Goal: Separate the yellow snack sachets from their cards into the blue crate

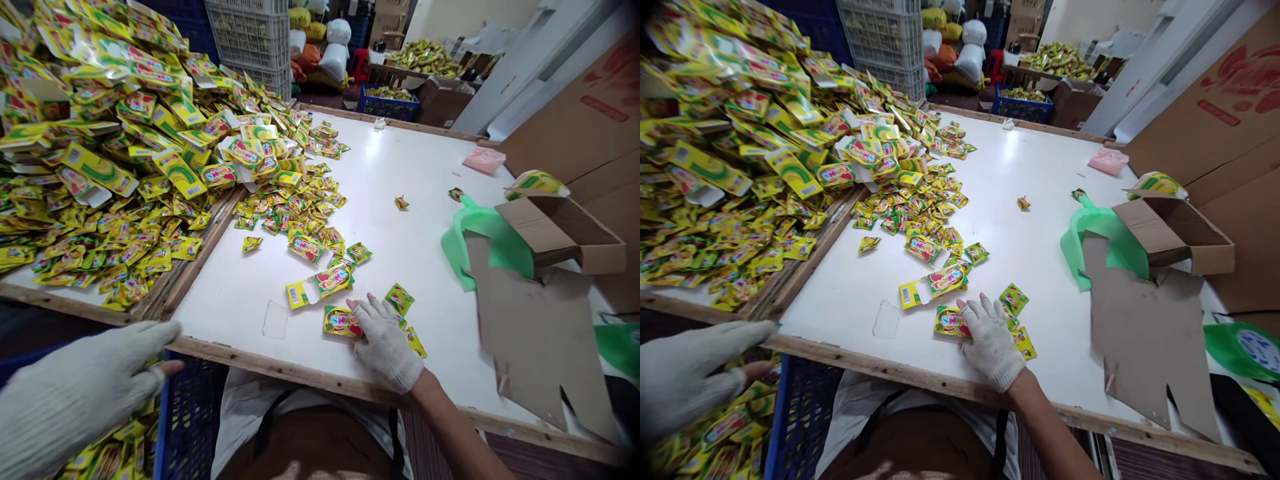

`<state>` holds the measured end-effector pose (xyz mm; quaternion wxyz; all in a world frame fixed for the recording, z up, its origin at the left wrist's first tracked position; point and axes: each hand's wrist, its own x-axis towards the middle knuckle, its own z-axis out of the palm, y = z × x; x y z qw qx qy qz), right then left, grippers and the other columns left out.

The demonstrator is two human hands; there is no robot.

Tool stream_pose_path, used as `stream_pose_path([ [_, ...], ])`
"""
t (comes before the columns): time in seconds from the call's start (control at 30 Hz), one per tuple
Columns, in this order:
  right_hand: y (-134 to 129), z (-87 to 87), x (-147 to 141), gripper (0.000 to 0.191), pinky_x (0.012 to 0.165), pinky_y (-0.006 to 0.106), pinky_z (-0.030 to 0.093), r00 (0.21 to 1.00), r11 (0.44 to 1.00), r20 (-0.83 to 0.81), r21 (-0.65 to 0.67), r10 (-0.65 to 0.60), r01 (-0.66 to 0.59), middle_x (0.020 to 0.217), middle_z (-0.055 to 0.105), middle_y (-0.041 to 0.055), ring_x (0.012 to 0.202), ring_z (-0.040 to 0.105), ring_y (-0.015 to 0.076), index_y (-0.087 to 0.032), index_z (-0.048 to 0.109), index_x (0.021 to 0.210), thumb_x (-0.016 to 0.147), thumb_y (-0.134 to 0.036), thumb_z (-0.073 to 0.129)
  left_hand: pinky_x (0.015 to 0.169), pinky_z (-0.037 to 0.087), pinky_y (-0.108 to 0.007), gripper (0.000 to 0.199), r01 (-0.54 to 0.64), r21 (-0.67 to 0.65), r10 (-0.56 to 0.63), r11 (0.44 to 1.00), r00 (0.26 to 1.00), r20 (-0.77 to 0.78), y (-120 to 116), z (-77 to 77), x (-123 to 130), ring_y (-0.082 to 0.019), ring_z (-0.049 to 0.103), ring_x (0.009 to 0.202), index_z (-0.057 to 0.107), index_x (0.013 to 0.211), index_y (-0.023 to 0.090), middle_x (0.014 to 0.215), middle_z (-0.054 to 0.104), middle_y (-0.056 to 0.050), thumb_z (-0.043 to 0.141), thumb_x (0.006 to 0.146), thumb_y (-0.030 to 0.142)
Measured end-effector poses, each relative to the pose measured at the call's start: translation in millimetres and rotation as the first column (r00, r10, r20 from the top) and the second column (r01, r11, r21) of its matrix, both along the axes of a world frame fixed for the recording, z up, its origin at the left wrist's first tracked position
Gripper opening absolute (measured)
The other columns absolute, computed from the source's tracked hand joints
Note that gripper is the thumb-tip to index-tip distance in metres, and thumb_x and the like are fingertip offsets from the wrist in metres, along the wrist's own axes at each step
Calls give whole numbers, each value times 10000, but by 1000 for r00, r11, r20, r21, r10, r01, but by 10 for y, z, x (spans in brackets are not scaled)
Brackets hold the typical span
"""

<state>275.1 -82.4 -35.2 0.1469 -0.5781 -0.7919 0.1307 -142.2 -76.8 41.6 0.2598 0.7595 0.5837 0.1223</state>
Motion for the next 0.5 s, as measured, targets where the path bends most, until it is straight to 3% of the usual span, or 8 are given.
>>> stream_pose_path([
  [0.03, 30, 14, -36, 627, 1017, 591, 231, 998, 998, 49, -38, 43, -41, 1158, 586, 132, 1200, 411, 338, -153, 489, 1255, 636, -91, 565, 857, 469, -432, 380, -14, 46, 17, 999, 996, -83, 1, 19, 172, -304, 570, 981, 620, 1036, 267, 1065, 649, -23, 605, 657, 294],
  [0.07, 55, 37, -81, 646, 1018, 599, 204, 993, 994, 75, -70, 88, -82, 1138, 594, 128, 1168, 442, 323, -158, 479, 1262, 625, -70, 541, 922, 435, -422, 393, 42, 7, -41, 999, 996, -79, 16, 21, 433, -292, 554, 1040, 604, 1074, 271, 1137, 621, -24, 582, 682, 279],
  [0.2, 85, 180, -243, 662, 1039, 588, 151, 948, 946, 40, -93, 317, -312, 1131, 579, 123, 1096, 494, 271, -165, 450, 1272, 618, -88, 518, 949, 427, -335, 405, 262, -99, -228, 960, 936, 270, 189, -155, 1683, -240, 548, 1069, 552, 1151, 206, 1171, 591, -65, 552, 748, 243],
  [0.3, 28, 225, -253, 591, 1057, 581, 127, 918, 917, -13, 40, 397, -396, 1178, 561, 109, 1185, 430, 282, -196, 489, 1221, 643, -79, 524, 969, 407, -362, 448, 327, -121, -232, 937, 844, 483, 312, -418, 2181, -249, 547, 1070, 551, 1123, 192, 1145, 607, -69, 570, 680, 124],
  [0.33, -6, 210, -239, 567, 1061, 575, 145, 932, 930, -53, 114, 358, -351, 1209, 544, 105, 1217, 401, 285, -209, 496, 1205, 657, -65, 525, 970, 409, -359, 448, 301, -149, -167, 942, 805, 569, 328, -503, 2243, -240, 546, 1077, 538, 1131, 193, 1150, 606, -68, 556, 691, 110],
  [0.4, -87, 137, -214, 519, 1052, 545, 235, 960, 963, -228, 249, 160, -102, 1265, 496, 112, 1249, 372, 285, -217, 485, 1190, 698, -59, 537, 924, 451, -349, 424, 220, -262, 48, 940, 673, 738, 311, -646, 2278, -219, 568, 1050, 475, 1175, 188, 1147, 605, -79, 534, 758, 150],
  [0.43, -128, 86, -214, 488, 1027, 517, 310, 930, 963, -366, 262, 42, 60, 1278, 478, 120, 1236, 396, 279, -216, 471, 1186, 725, -75, 546, 874, 483, -344, 421, 184, -334, 171, 924, 584, 794, 281, -700, 2276, -215, 591, 1011, 434, 1195, 184, 1133, 610, -88, 534, 787, 197],
  [0.5, -194, -27, -248, 416, 922, 442, 457, 759, 954, -633, 109, -151, 280, 1242, 497, 129, 1130, 515, 253, -215, 446, 1173, 778, -140, 554, 786, 521, -330, 426, 151, -449, 352, 881, 425, 834, 194, -775, 2267, -204, 628, 926, 375, 1204, 181, 1093, 622, -96, 531, 819, 271],
])
